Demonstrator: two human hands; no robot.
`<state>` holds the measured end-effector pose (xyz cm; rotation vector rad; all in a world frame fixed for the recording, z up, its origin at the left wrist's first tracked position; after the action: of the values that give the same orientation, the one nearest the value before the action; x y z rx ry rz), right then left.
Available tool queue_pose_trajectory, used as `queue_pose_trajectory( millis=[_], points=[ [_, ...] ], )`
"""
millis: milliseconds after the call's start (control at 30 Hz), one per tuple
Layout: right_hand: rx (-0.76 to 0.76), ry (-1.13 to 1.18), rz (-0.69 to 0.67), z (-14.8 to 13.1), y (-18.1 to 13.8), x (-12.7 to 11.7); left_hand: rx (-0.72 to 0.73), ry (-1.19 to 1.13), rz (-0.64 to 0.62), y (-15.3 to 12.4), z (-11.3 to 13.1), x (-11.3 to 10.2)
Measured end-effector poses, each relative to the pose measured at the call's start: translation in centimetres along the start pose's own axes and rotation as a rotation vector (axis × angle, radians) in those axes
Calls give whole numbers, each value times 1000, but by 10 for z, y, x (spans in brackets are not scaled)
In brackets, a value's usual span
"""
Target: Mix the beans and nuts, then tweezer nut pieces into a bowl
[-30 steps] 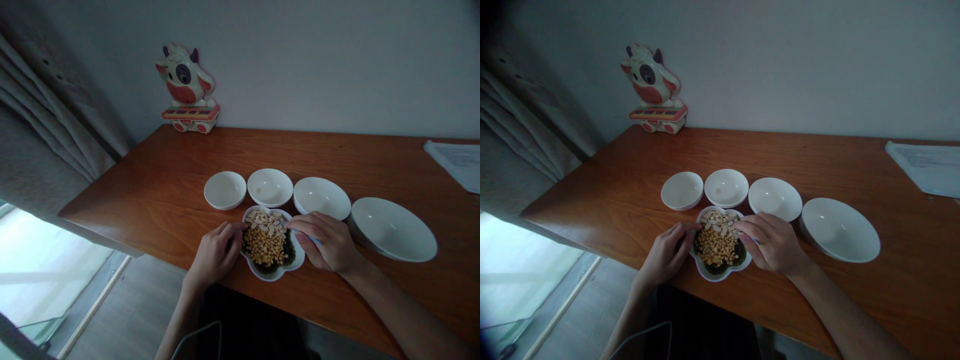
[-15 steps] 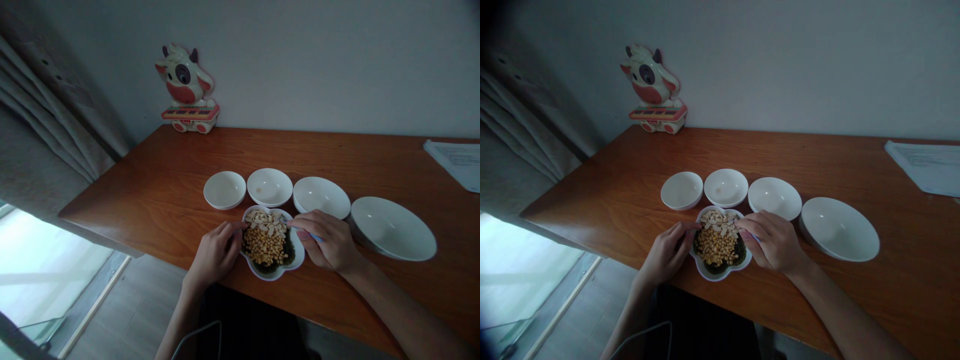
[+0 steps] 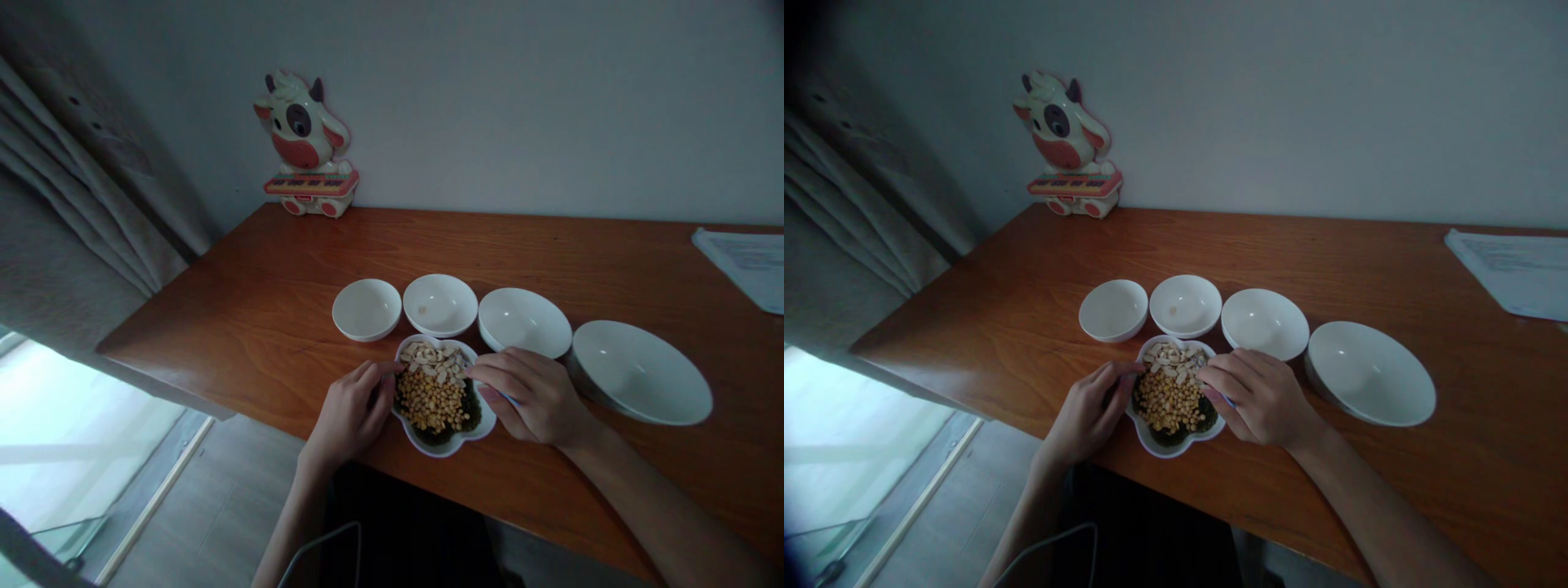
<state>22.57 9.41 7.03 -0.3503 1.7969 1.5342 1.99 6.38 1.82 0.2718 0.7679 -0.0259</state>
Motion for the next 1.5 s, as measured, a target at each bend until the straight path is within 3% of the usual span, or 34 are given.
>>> queue_pose_trajectory(
  millis=[400,767,1500],
  points=[
    [-30,-30,-39,-2,2,3,3,27,6,1,-2,1],
    [34,-29,-6,4,0,3,3,4,7,0,-3,2],
    [-66,-86,-80,-1,-2,6,7,29,-3,0,-1,0]
  ],
)
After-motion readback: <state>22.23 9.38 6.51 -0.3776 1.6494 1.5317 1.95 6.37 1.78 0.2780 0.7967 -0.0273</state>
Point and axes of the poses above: each hand's wrist, its own y-axis towards the middle knuckle, its own x-axis out of the palm, z = x × y, the point moved 8 cm from there along y, towards the middle knuckle, and after that the axes turned 4 degrees about z, right-handed, at the moved point
